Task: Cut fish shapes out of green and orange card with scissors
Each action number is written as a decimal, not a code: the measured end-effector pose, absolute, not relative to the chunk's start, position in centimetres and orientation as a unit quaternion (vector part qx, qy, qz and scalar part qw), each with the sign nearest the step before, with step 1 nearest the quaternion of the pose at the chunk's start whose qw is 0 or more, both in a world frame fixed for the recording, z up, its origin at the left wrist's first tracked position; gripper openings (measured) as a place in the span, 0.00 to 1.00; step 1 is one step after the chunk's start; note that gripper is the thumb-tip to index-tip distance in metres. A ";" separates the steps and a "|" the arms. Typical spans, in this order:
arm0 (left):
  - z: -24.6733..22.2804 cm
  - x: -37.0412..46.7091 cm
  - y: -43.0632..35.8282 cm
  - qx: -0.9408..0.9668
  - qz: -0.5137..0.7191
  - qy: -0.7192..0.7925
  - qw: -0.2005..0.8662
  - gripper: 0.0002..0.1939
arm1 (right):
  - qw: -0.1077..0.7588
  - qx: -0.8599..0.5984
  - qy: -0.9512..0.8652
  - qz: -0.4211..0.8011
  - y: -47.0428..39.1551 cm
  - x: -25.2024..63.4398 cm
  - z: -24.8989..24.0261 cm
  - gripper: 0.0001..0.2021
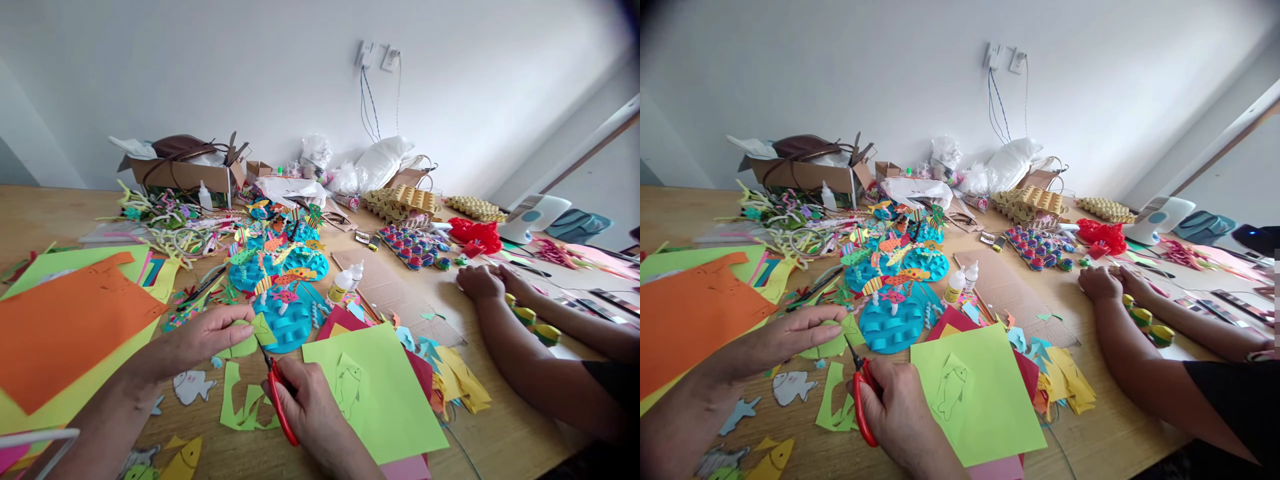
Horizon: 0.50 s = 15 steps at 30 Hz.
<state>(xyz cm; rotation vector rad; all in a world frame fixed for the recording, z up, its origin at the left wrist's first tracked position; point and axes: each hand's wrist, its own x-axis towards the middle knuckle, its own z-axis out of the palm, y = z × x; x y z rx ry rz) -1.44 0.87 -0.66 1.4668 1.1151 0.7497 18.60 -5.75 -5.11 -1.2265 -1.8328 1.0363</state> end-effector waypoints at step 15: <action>0.5 1.7 -0.1 0.536 0.331 0.408 0.660 0.05 | 0.402 -0.456 -0.567 0.556 -5.6 18.2 -5.3 0.17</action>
